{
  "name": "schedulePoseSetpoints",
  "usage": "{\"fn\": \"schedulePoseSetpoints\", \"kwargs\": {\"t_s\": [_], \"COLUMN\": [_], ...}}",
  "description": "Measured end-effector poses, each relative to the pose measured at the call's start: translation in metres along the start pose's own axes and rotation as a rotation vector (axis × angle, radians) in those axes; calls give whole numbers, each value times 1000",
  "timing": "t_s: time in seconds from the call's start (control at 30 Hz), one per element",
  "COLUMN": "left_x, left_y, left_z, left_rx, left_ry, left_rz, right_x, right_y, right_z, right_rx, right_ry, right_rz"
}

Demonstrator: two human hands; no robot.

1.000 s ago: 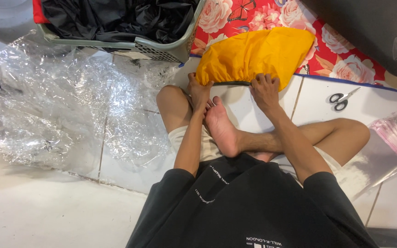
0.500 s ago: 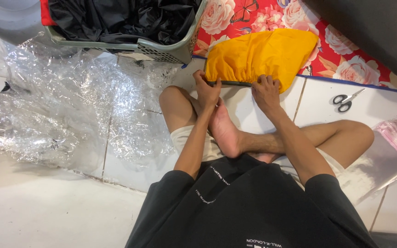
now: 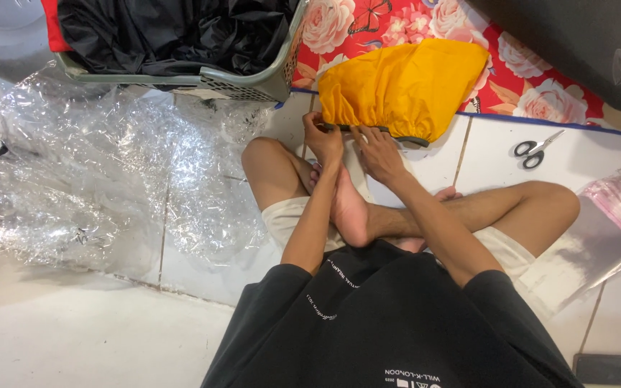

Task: The person sits on the floor and folds a yellow garment into a compact bundle. They then place the folded item into a clear plastic bag and seal it.

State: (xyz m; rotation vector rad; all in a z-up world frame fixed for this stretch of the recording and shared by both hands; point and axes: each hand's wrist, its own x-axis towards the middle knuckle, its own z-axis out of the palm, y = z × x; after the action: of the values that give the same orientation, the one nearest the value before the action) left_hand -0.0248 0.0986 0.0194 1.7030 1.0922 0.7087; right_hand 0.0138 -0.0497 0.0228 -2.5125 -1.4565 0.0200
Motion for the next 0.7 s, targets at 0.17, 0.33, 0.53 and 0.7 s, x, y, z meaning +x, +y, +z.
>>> {"fn": "schedulePoseSetpoints", "kwargs": {"t_s": [0.17, 0.33, 0.53, 0.7], "left_x": [5, -3, 0, -3], "left_y": [-22, 2, -11, 10], "left_z": [1, 0, 11, 4], "left_rx": [-56, -58, 39, 95], "left_ry": [62, 23, -372, -359], "left_rz": [48, 41, 317, 410], "right_x": [13, 18, 13, -5], "right_y": [-22, -20, -11, 11], "right_z": [20, 19, 25, 53], "right_rx": [-21, -56, 173, 149], "right_ry": [-115, -143, -63, -6], "right_rz": [119, 156, 193, 41]}}
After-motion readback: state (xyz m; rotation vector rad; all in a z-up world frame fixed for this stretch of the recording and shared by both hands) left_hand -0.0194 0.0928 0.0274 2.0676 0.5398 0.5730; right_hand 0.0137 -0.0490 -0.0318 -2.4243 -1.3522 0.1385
